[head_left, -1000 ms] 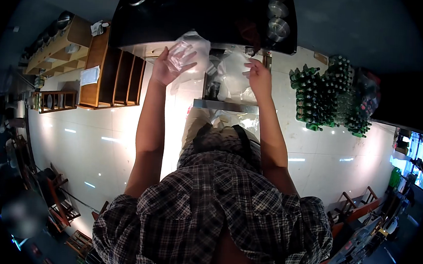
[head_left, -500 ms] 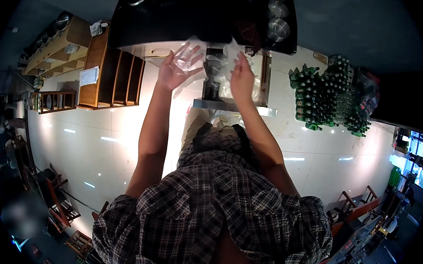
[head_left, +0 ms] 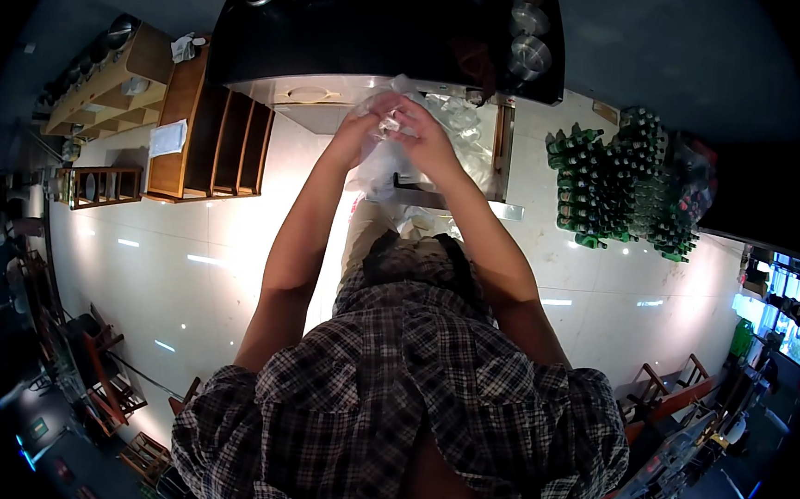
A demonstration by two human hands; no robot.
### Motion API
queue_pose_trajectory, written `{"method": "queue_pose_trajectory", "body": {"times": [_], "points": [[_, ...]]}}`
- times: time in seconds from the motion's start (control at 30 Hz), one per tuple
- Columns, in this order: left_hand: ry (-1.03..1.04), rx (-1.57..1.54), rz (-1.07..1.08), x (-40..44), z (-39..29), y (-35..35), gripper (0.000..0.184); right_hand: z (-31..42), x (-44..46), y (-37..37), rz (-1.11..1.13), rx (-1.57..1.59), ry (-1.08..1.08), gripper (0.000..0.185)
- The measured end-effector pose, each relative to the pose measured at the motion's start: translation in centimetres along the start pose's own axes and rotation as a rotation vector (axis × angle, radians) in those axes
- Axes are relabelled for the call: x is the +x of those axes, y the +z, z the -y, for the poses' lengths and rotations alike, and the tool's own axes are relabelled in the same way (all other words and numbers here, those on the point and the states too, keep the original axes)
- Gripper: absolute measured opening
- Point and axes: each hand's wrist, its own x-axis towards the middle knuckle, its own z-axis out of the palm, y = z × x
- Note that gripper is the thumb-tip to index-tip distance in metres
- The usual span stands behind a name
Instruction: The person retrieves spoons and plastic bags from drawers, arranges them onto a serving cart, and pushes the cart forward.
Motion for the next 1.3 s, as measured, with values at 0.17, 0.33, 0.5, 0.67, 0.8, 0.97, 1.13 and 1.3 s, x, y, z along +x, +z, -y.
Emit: {"method": "queue_pose_trajectory", "body": {"times": [0.17,0.33,0.5,0.67,0.8,0.97,1.13,1.3], "points": [[-0.139,-0.327,0.064,-0.1,-2.5,0.1,0.046,2.6,0.7,-2.8,-0.379,-0.507,-0.202,0.043],[-0.287,-0.404,0.056,0.1,-2.2,-0.9,0.040,1.8,1.7,-4.3,0.061,0.121,0.215,0.027],[-0.198,0.016,0.002,0.5,-1.2,-1.5,0.031,0.7,1.9,-4.8,-0.189,0.145,0.192,0.014],[-0.232,0.156,-0.131,0.6,-0.5,-1.8,0.020,0.3,1.8,-5.7,-0.225,0.200,0.216,0.011],[-0.144,0.259,-0.075,0.9,0.3,-2.5,0.020,-0.1,1.4,-6.6,-0.202,0.217,0.190,0.013],[-0.053,0.341,-0.094,1.0,0.6,-2.7,0.021,0.1,0.9,-7.4,-0.119,0.218,0.187,0.017],[-0.120,0.287,-0.089,0.9,-0.4,-2.0,0.021,0.2,0.6,-7.3,-0.133,0.210,0.180,0.024],[-0.116,0.318,-0.070,1.0,-0.1,-2.4,0.022,-0.2,0.8,-7.9,-0.115,0.109,0.196,0.021]]}}
